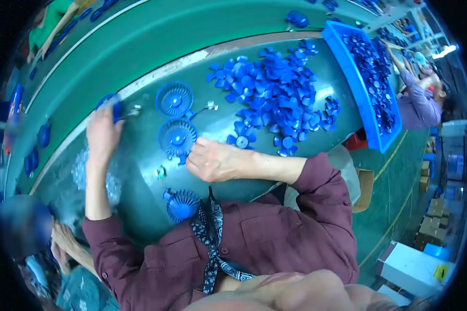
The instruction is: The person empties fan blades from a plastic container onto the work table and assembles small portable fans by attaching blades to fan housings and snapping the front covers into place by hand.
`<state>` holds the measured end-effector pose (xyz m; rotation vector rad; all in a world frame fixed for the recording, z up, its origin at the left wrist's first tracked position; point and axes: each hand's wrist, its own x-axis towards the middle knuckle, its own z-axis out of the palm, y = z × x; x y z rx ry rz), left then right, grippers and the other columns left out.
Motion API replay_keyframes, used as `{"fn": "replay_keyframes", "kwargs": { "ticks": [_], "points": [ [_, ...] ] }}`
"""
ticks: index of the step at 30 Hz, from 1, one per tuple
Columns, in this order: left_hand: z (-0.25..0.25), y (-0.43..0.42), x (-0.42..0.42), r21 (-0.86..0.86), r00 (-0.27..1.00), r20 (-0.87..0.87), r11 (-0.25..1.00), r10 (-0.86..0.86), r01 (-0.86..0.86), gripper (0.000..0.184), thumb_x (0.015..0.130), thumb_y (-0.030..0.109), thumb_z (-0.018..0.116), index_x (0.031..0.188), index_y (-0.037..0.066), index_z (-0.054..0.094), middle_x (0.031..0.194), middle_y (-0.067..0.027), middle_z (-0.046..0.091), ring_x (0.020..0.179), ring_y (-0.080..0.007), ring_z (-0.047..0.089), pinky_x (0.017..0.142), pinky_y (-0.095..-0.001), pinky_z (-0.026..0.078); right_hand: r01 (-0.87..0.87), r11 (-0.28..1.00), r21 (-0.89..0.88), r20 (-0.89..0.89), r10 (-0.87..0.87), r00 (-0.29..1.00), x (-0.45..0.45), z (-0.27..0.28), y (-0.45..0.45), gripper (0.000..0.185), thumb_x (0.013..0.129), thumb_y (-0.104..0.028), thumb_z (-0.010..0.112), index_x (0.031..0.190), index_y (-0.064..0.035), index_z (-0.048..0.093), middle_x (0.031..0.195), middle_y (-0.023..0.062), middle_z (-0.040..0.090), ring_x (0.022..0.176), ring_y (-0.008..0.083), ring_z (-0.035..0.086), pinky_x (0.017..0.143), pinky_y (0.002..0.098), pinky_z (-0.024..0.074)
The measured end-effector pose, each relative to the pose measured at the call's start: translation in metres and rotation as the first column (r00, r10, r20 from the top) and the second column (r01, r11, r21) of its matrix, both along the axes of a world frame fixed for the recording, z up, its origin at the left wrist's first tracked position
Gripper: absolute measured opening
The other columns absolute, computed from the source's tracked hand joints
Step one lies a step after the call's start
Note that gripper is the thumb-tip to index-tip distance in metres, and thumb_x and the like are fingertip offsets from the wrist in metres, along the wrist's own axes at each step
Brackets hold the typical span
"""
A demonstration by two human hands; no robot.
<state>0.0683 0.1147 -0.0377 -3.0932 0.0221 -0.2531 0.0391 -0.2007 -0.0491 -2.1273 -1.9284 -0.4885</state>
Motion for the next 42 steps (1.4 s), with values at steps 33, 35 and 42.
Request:
{"fn": "replay_keyframes", "kwargs": {
  "ticks": [33,35,42],
  "points": [
    [-0.018,-0.127,-0.089,-0.360,0.869,-0.019,0.814,-0.494,0.455,0.031,0.079,0.029,0.071,0.097,0.005,0.063,0.091,-0.0080,0.059,0.089,-0.0272,0.059,0.068,-0.0395,0.051,0.350,0.937,0.017,-0.655,-0.254,0.711,-0.014,-0.033,-0.020,0.019,0.086,-0.014,0.064,0.101,-0.0026,0.066,0.092,0.0164,0.068,0.086,0.0324,0.065,0.075,0.0410,0.0482],
    [-0.019,-0.128,-0.090,-0.362,0.874,-0.019,0.818,-0.486,0.448,0.029,0.079,0.028,0.070,0.097,0.005,0.063,0.091,-0.0079,0.060,0.088,-0.0273,0.059,0.068,-0.0395,0.051,0.352,0.936,0.008,-0.654,-0.261,0.710,-0.014,-0.034,-0.019,0.019,0.086,-0.014,0.064,0.101,-0.0024,0.066,0.092,0.0164,0.068,0.086,0.0324,0.065,0.075,0.0413,0.0485],
    [-0.021,-0.131,-0.093,-0.386,0.902,0.027,0.828,-0.430,0.407,0.026,0.084,0.024,0.066,0.101,0.004,0.062,0.094,-0.0111,0.062,0.090,-0.0292,0.060,0.070,-0.0415,0.052,0.393,0.918,0.048,-0.670,-0.262,0.695,-0.016,-0.036,-0.017,0.019,0.084,-0.012,0.066,0.100,-0.0011,0.066,0.090,0.0163,0.068,0.084,0.0326,0.065,0.074,0.0415,0.0490]
  ]
}}
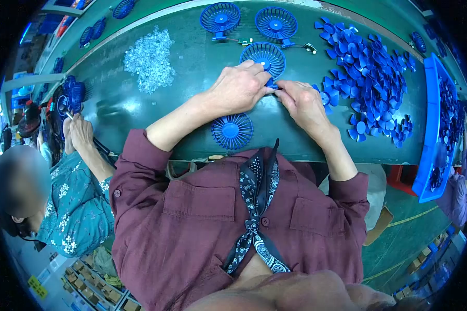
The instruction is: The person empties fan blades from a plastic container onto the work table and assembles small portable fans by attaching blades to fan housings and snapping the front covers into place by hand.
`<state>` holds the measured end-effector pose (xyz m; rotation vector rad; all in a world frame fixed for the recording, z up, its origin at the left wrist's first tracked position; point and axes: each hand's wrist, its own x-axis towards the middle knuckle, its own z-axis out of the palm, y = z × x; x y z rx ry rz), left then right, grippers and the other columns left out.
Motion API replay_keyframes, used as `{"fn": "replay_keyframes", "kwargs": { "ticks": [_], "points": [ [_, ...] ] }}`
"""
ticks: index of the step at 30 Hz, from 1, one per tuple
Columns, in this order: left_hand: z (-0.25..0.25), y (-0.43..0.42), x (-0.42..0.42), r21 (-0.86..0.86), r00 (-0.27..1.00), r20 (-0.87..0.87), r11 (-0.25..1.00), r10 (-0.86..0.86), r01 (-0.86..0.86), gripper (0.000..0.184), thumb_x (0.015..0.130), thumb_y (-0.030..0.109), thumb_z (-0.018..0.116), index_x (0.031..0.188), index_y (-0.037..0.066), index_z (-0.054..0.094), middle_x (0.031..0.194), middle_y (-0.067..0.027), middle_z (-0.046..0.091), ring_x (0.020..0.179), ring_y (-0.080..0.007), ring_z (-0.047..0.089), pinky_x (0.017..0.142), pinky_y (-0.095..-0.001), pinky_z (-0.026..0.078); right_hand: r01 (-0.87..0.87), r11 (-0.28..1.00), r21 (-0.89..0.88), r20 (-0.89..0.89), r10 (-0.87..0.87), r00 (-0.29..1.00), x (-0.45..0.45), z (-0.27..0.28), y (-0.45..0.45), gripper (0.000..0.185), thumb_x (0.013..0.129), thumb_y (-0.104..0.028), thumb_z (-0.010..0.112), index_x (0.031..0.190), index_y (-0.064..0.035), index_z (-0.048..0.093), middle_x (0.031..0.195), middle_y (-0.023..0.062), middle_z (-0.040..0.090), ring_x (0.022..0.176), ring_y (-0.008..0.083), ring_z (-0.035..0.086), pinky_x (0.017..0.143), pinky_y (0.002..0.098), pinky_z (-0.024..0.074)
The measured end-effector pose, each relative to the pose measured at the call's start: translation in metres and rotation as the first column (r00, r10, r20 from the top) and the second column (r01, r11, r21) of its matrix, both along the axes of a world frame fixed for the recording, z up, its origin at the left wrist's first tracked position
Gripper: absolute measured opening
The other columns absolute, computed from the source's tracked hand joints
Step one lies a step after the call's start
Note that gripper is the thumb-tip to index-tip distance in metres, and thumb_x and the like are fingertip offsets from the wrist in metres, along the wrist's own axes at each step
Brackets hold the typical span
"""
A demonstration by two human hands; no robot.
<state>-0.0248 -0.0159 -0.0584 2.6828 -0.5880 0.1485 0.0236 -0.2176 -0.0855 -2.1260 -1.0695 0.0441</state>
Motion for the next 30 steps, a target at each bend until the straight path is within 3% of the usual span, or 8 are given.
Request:
{"fn": "replay_keyframes", "kwargs": {
  "ticks": [4,6,8,11,20,23,28,30],
  "points": [
    [-0.007,-0.002,0.004,-0.074,0.996,-0.012,0.993,0.091,-0.092,0.025,0.089,0.020,0.061,0.108,0.004,0.058,0.092,-0.0162,0.065,0.087,-0.0339,0.063,0.070,-0.0448,0.051,0.000,1.000,0.013,-0.006,0.000,1.000,0.000,-0.001,0.000,0.019,0.084,-0.011,0.067,0.099,-0.0001,0.066,0.087,0.0156,0.068,0.080,0.0318,0.065,0.073,0.0393,0.0480],
    [-0.013,0.009,0.015,-0.099,0.954,-0.222,0.969,0.200,-0.226,0.024,0.092,0.018,0.057,0.110,0.003,0.057,0.091,-0.0174,0.065,0.085,-0.0358,0.063,0.069,-0.0453,0.051,-0.038,0.999,0.006,-0.017,0.038,0.999,-0.002,-0.001,-0.001,0.019,0.084,-0.013,0.067,0.099,-0.0019,0.067,0.088,0.0156,0.068,0.082,0.0322,0.065,0.073,0.0407,0.0480],
    [-0.010,0.010,0.014,-0.064,0.956,-0.213,0.973,0.202,-0.220,0.022,0.092,0.018,0.056,0.109,0.003,0.059,0.093,-0.0172,0.066,0.088,-0.0345,0.063,0.072,-0.0435,0.051,-0.066,0.998,-0.013,-0.020,0.065,0.998,-0.004,-0.003,-0.002,0.022,0.085,-0.017,0.067,0.102,-0.0040,0.066,0.090,0.0150,0.069,0.082,0.0324,0.065,0.073,0.0419,0.0471],
    [-0.017,0.012,0.012,-0.223,0.994,0.035,0.971,0.100,-0.090,0.022,0.093,0.020,0.057,0.106,0.003,0.063,0.093,-0.0151,0.064,0.087,-0.0328,0.062,0.076,-0.0405,0.050,-0.032,0.999,-0.045,-0.050,0.030,0.998,-0.009,0.004,-0.002,0.024,0.085,-0.019,0.066,0.104,-0.0044,0.065,0.091,0.0142,0.068,0.084,0.0314,0.064,0.073,0.0426,0.0468],
    [-0.011,0.017,0.011,-0.306,0.997,-0.025,0.948,0.078,-0.082,0.021,0.091,0.018,0.061,0.107,0.006,0.063,0.094,-0.0120,0.057,0.085,-0.0304,0.060,0.074,-0.0384,0.050,-0.020,0.992,-0.125,0.115,0.035,0.993,-0.013,0.027,0.001,0.030,0.081,-0.024,0.071,0.101,-0.0032,0.066,0.085,0.0130,0.064,0.082,0.0303,0.062,0.071,0.0414,0.0481],
    [-0.013,0.016,0.011,-0.305,0.997,-0.032,0.950,0.067,-0.074,0.022,0.090,0.018,0.061,0.107,0.006,0.063,0.095,-0.0120,0.057,0.086,-0.0304,0.060,0.074,-0.0386,0.050,0.047,0.998,0.039,0.145,-0.053,0.988,0.002,0.035,0.004,0.027,0.077,-0.018,0.074,0.097,-0.0025,0.065,0.081,0.0129,0.063,0.075,0.0312,0.061,0.068,0.0400,0.0493],
    [-0.014,0.018,0.014,-0.293,0.999,0.023,0.956,0.042,-0.034,0.021,0.090,0.018,0.061,0.106,0.005,0.061,0.095,-0.0132,0.058,0.087,-0.0316,0.061,0.073,-0.0387,0.051,0.012,0.998,-0.057,0.113,-0.005,0.994,0.028,0.034,0.024,0.029,0.076,-0.015,0.072,0.102,-0.0037,0.066,0.087,0.0118,0.063,0.092,0.0304,0.057,0.079,0.0420,0.0474],
    [-0.008,0.017,0.014,-0.373,0.994,-0.083,0.923,0.066,-0.092,0.020,0.090,0.018,0.061,0.105,0.004,0.058,0.094,-0.0141,0.059,0.088,-0.0324,0.061,0.074,-0.0393,0.051,-0.008,0.993,-0.119,0.091,0.019,0.996,0.030,0.035,0.031,0.029,0.077,-0.016,0.072,0.102,-0.0043,0.066,0.088,0.0115,0.063,0.091,0.0304,0.058,0.078,0.0416,0.0477]
  ]
}}
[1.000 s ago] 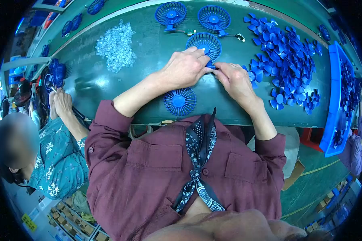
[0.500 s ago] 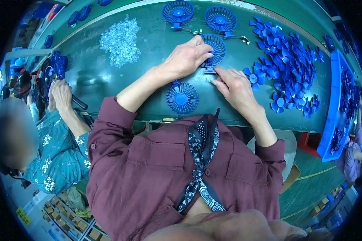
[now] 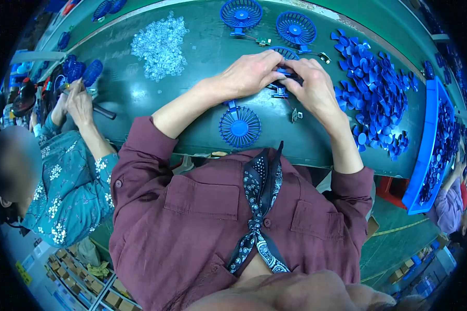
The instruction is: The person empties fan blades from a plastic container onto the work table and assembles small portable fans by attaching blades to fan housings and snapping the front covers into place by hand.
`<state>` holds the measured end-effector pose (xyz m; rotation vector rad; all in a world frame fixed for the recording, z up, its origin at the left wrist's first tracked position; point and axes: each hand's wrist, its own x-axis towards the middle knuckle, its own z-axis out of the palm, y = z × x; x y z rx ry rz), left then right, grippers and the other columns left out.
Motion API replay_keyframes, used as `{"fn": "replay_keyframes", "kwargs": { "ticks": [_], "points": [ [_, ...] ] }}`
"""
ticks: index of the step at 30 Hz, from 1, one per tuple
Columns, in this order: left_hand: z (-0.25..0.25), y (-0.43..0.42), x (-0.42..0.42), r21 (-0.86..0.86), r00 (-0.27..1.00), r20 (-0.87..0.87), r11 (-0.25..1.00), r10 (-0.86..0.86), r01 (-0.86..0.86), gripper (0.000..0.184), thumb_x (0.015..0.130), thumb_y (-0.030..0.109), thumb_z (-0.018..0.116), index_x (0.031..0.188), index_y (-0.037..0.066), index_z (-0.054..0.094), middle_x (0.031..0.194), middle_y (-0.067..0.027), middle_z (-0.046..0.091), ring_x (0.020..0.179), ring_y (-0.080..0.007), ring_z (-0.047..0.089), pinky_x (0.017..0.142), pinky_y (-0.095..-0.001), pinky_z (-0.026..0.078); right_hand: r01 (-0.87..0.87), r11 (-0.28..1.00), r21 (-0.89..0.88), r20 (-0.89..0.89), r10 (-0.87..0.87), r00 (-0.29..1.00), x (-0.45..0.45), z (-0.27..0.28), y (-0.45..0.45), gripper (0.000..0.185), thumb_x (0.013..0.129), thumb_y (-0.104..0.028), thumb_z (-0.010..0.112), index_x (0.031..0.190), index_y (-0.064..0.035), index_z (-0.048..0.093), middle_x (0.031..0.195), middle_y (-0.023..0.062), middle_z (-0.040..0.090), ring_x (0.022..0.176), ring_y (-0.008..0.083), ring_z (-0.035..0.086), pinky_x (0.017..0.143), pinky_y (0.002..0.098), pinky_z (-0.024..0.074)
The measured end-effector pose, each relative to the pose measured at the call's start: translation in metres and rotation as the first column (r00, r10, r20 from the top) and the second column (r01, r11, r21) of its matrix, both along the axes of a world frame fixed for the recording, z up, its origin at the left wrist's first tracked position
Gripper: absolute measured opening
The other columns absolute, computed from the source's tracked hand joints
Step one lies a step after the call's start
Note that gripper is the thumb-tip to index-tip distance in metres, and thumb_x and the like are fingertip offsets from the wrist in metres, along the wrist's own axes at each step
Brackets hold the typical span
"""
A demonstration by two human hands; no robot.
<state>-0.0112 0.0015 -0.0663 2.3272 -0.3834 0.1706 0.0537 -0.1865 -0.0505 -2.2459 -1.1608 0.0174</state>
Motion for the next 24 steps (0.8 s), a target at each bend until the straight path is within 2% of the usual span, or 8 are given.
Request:
{"fn": "replay_keyframes", "kwargs": {
  "ticks": [3,6,8,10,11,15,21,24],
  "points": [
    [0.005,0.006,0.003,-0.018,0.999,-0.021,0.999,-0.043,0.042,0.019,0.090,0.016,0.061,0.104,0.004,0.057,0.093,-0.0146,0.061,0.087,-0.0330,0.061,0.075,-0.0398,0.051,-0.011,0.995,-0.097,-0.049,0.007,0.999,0.000,0.001,0.005,0.028,0.077,-0.017,0.070,0.102,-0.0058,0.067,0.090,0.0108,0.064,0.088,0.0304,0.058,0.077,0.0408,0.0482],
    [-0.001,0.010,0.005,0.068,0.995,0.061,0.995,-0.080,0.076,0.019,0.089,0.015,0.062,0.104,0.004,0.058,0.093,-0.0142,0.061,0.086,-0.0326,0.061,0.074,-0.0394,0.051,-0.005,1.000,-0.022,-0.012,0.005,1.000,-0.004,-0.003,0.001,0.028,0.076,-0.017,0.072,0.101,-0.0047,0.066,0.091,0.0112,0.064,0.085,0.0306,0.059,0.075,0.0407,0.0487],
    [-0.006,0.010,0.004,0.069,0.993,0.087,0.995,-0.078,0.072,0.019,0.089,0.015,0.062,0.104,0.004,0.059,0.094,-0.0138,0.060,0.086,-0.0322,0.061,0.074,-0.0391,0.051,0.113,0.976,0.184,0.097,-0.133,0.986,-0.022,0.008,-0.007,0.029,0.076,-0.018,0.075,0.098,-0.0032,0.063,0.091,0.0121,0.063,0.083,0.0313,0.059,0.072,0.0398,0.0490],
    [-0.007,0.006,0.002,0.068,0.991,0.110,0.995,-0.074,0.067,0.019,0.089,0.015,0.063,0.104,0.004,0.059,0.095,-0.0133,0.060,0.087,-0.0318,0.061,0.073,-0.0387,0.051,0.078,0.984,0.158,0.200,-0.109,0.974,-0.040,0.004,-0.015,0.031,0.073,-0.024,0.077,0.092,-0.0046,0.061,0.088,0.0117,0.060,0.083,0.0297,0.059,0.070,0.0398,0.0485],
    [-0.005,0.003,-0.001,0.070,0.995,0.100,0.997,-0.028,0.021,0.018,0.089,0.015,0.063,0.103,0.004,0.060,0.096,-0.0127,0.059,0.087,-0.0314,0.061,0.073,-0.0388,0.051,0.095,0.993,0.072,0.202,-0.107,0.973,-0.048,-0.004,-0.016,0.035,0.072,-0.027,0.078,0.095,-0.0064,0.060,0.087,0.0106,0.060,0.083,0.0281,0.058,0.070,0.0402,0.0466],
    [-0.013,-0.003,0.000,0.061,0.986,0.161,0.997,0.036,-0.046,0.016,0.089,0.014,0.062,0.101,0.004,0.062,0.099,-0.0114,0.059,0.088,-0.0310,0.062,0.072,-0.0387,0.052,0.167,0.983,0.077,0.270,-0.181,0.946,-0.063,-0.027,-0.011,0.025,0.076,-0.011,0.074,0.097,-0.0060,0.061,0.080,0.0063,0.063,0.075,0.0240,0.060,0.064,0.0355,0.0413],
    [-0.015,-0.005,0.000,0.066,0.972,0.227,0.995,0.058,-0.074,0.014,0.089,0.013,0.062,0.099,0.004,0.062,0.098,-0.0106,0.060,0.086,-0.0309,0.063,0.070,-0.0381,0.053,0.191,0.973,0.132,0.274,-0.221,0.936,-0.063,-0.029,-0.013,0.012,0.077,-0.006,0.071,0.087,-0.0060,0.064,0.073,0.0073,0.064,0.066,0.0238,0.059,0.061,0.0369,0.0417],
    [-0.018,-0.007,0.000,0.054,0.968,0.243,0.995,0.069,-0.085,0.013,0.088,0.012,0.063,0.098,0.004,0.062,0.098,-0.0099,0.061,0.086,-0.0304,0.064,0.070,-0.0376,0.054,0.206,0.965,0.163,0.236,-0.241,0.941,-0.063,-0.028,-0.012,0.010,0.077,-0.009,0.071,0.084,-0.0068,0.064,0.069,0.0077,0.060,0.065,0.0252,0.058,0.061,0.0381,0.0418]
  ]
}}
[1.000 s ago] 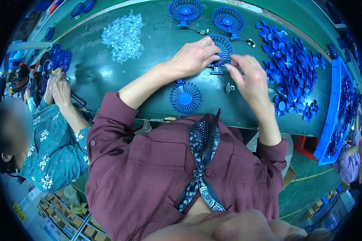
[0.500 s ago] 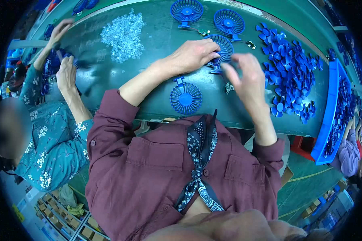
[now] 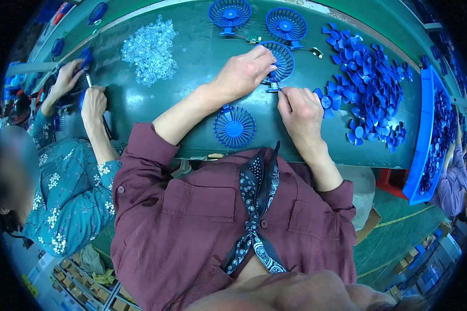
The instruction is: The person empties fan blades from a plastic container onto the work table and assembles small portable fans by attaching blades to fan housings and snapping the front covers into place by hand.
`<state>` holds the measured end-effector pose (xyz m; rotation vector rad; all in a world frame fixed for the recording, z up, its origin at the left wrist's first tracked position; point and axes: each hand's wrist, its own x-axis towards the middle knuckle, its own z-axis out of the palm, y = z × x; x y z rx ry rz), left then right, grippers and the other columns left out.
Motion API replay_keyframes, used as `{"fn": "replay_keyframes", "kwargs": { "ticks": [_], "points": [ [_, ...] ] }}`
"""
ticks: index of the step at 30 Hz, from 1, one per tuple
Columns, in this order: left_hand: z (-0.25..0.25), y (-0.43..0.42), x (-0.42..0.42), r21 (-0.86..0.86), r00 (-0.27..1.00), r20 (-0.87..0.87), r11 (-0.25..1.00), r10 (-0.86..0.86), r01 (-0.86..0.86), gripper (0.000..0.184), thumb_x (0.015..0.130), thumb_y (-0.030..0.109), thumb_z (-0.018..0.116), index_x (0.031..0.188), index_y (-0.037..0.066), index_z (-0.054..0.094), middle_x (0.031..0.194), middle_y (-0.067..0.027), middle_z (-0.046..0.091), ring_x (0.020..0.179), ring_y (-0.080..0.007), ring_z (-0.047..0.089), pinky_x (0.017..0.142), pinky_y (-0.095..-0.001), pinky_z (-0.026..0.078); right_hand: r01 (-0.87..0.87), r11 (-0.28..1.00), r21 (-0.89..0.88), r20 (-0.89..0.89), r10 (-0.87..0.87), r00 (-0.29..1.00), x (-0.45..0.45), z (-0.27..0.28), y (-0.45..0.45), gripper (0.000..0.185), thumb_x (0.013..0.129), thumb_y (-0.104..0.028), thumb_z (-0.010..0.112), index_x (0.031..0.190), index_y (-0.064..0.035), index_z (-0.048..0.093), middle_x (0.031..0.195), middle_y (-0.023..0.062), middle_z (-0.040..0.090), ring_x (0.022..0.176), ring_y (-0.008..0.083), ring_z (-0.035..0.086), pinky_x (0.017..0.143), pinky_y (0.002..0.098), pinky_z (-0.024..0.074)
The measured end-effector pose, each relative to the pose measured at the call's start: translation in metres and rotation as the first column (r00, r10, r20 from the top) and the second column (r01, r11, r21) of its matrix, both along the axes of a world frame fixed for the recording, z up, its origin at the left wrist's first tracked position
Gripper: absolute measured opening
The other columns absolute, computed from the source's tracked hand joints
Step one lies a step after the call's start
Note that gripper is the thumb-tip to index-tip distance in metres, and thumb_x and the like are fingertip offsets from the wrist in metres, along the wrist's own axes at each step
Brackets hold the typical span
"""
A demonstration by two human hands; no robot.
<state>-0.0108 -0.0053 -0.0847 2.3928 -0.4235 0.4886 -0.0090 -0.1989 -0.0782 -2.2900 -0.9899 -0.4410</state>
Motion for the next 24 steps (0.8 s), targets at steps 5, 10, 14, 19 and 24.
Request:
{"fn": "replay_keyframes", "kwargs": {
  "ticks": [5,10,14,19,24],
  "points": [
    [-0.001,-0.003,-0.001,0.006,0.999,-0.011,1.000,0.031,-0.031,0.013,0.087,0.012,0.064,0.098,0.005,0.062,0.099,-0.0095,0.063,0.086,-0.0299,0.064,0.069,-0.0375,0.054,0.030,0.996,0.079,-0.212,-0.012,0.977,-0.002,0.001,0.002,0.009,0.077,-0.007,0.071,0.081,-0.0044,0.063,0.069,0.0102,0.063,0.063,0.0276,0.061,0.058,0.0393,0.0466],
    [-0.004,-0.004,0.000,0.004,0.999,0.003,0.999,0.051,-0.051,0.013,0.087,0.013,0.064,0.098,0.006,0.062,0.100,-0.0087,0.063,0.085,-0.0299,0.065,0.068,-0.0381,0.055,0.095,0.979,0.179,-0.510,0.010,0.860,-0.003,0.007,0.007,0.007,0.078,-0.005,0.070,0.080,-0.0020,0.064,0.069,0.0124,0.065,0.060,0.0262,0.063,0.054,0.0369,0.0488],
    [-0.006,-0.003,0.001,-0.004,0.999,0.008,0.999,0.054,-0.054,0.014,0.087,0.013,0.064,0.098,0.006,0.062,0.100,-0.0086,0.063,0.085,-0.0300,0.065,0.068,-0.0381,0.055,0.113,0.971,0.211,-0.522,0.014,0.853,-0.003,0.003,0.007,0.007,0.078,-0.005,0.070,0.080,-0.0019,0.064,0.068,0.0122,0.064,0.059,0.0246,0.063,0.054,0.0358,0.0482],
    [-0.008,-0.004,0.000,0.012,0.998,-0.003,0.998,0.055,-0.055,0.014,0.087,0.012,0.064,0.099,0.005,0.062,0.100,-0.0091,0.062,0.086,-0.0302,0.064,0.069,-0.0379,0.055,0.086,0.985,0.148,-0.415,-0.017,0.910,-0.006,-0.006,0.004,0.006,0.078,-0.005,0.069,0.078,-0.0027,0.064,0.068,0.0125,0.063,0.061,0.0282,0.062,0.055,0.0381,0.0482],
    [0.001,0.008,-0.002,-0.032,0.994,-0.073,0.996,-0.085,0.082,0.026,0.084,0.017,0.069,0.105,0.004,0.062,0.105,-0.0104,0.061,0.093,-0.0297,0.063,0.075,-0.0358,0.054,0.045,0.991,0.124,-0.262,-0.011,0.965,-0.007,-0.013,0.006,0.006,0.078,-0.005,0.069,0.076,-0.0046,0.063,0.069,0.0125,0.063,0.064,0.0299,0.062,0.057,0.0396,0.0479]
  ]
}}
